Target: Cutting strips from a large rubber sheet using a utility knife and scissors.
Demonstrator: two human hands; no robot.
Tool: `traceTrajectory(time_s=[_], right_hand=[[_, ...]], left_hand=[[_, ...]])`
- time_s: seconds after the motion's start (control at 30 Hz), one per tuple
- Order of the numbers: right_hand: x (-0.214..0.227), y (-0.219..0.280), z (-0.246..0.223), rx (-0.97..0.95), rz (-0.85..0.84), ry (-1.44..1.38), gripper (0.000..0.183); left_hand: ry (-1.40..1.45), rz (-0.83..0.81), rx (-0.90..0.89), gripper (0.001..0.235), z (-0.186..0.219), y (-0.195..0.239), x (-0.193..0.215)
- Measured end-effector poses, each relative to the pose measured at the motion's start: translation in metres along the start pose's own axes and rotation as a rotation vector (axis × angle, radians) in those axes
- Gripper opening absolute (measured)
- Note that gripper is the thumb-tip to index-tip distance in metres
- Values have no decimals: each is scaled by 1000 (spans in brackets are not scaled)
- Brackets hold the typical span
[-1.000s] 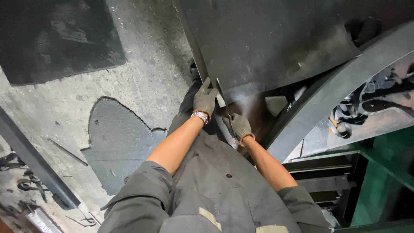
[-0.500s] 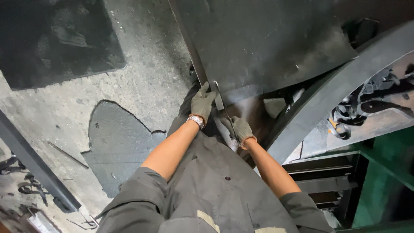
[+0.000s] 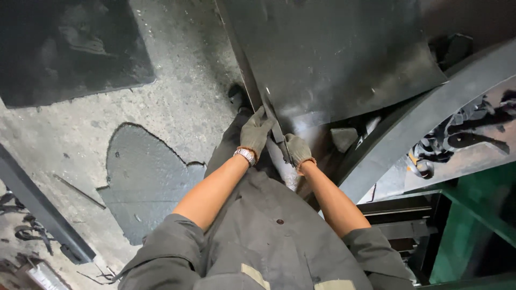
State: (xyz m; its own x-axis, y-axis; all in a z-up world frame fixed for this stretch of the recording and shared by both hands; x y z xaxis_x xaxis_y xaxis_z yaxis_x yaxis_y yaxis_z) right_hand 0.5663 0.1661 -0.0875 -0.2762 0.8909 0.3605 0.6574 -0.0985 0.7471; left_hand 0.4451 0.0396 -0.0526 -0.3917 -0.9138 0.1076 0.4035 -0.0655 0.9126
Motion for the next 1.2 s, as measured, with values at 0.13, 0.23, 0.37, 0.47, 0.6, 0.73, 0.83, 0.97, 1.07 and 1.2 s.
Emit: traceTrajectory(time_s=[0.13, 0.23, 0.37, 0.47, 0.6, 0.73, 0.83, 0.97, 1.07, 1.2], right_hand=[[-1, 0, -6, -64, 11, -16, 43], [-5, -4, 3, -11, 21, 76, 48], [-26, -22, 38, 111, 131, 241, 51], [-23, -9, 23, 5, 99, 189, 52], [-19, -17, 22, 32, 117, 223, 54], [-8, -4, 2, -77, -33, 157, 61], [27, 16, -58, -246, -121, -56, 54], [-24, -57, 47, 20, 24, 208, 47], [-1, -60, 7, -27, -25, 77, 44], [1, -55, -7, -31, 9, 87, 46]], left_hand=[[-86, 78, -7, 63, 5, -15, 0], [-29, 154, 27, 62, 45, -13, 2], [-98, 198, 69, 61, 46, -26, 2], [-179, 234, 5, 57, 38, -31, 5], [-170, 232, 39, 59, 56, -25, 7], [-110, 142, 52, 60, 49, -21, 12], [58, 55, 18, 64, 19, -53, 8], [160, -3, 30, 65, 11, -59, 2], [234, -9, 18, 65, 2, -60, 4], [13, 36, -37, 61, 22, -54, 10]])
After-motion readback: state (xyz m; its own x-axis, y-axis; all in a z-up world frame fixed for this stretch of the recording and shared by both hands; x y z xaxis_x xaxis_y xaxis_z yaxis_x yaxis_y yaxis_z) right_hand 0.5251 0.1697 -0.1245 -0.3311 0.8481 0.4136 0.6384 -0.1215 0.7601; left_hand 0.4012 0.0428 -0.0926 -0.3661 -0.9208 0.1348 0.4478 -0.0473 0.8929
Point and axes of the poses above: each hand's wrist, its own y-axis away from the middle knuckle, its own x-axis out of the back of the hand, z = x × y, the point moved 3 cm from there along -y, towards the middle knuckle, and after that the axes turned 13 degrees about x, right-handed, at the moved point
